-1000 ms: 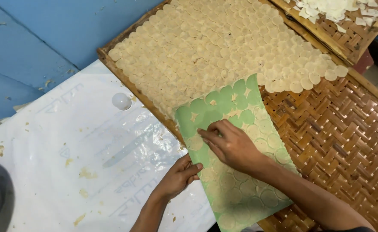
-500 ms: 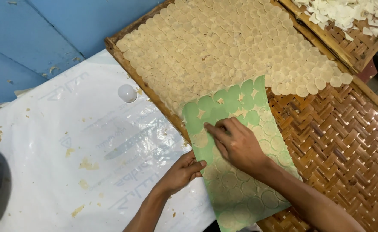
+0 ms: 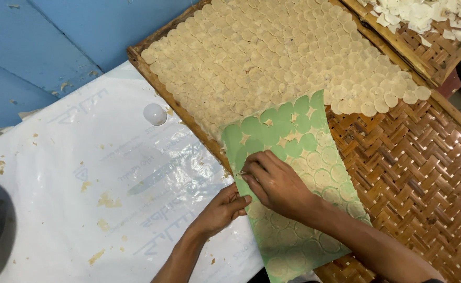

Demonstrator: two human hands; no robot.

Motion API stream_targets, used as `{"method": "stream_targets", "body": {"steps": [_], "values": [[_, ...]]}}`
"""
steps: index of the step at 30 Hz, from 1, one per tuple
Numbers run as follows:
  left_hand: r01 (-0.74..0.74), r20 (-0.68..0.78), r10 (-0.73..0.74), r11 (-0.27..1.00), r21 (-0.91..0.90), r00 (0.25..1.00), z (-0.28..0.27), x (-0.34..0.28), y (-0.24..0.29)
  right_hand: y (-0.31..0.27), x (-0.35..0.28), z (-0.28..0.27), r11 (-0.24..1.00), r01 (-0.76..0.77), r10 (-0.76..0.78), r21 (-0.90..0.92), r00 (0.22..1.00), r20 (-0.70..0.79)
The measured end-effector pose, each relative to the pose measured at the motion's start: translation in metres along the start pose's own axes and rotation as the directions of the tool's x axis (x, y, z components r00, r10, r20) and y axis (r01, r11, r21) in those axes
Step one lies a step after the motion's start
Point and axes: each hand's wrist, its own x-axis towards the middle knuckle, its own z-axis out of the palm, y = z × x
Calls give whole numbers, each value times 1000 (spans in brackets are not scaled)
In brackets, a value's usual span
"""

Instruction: Picking small dough circles from a stencil sheet and placing them onto a bamboo drying tray.

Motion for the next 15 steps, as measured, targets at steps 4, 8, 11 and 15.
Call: {"method": "stream_targets", "body": {"steps": [4, 8, 11, 15], "values": [[51, -23, -50, 998, 21, 998, 0, -1, 3, -5, -8, -5, 997, -20, 19, 77, 1000, 10], [77, -12, -77, 997, 10, 997, 0, -1, 3, 7, -20, -15, 883, -341, 352, 324, 936, 26], [45, -4, -45, 998, 37, 999, -1, 0, 1, 18, -28, -33, 730, -511, 557, 454, 830, 39], [73, -69, -68, 995, 71, 995, -2, 1, -4, 39, -47, -53, 617, -521, 631, 590, 775, 24]]}}
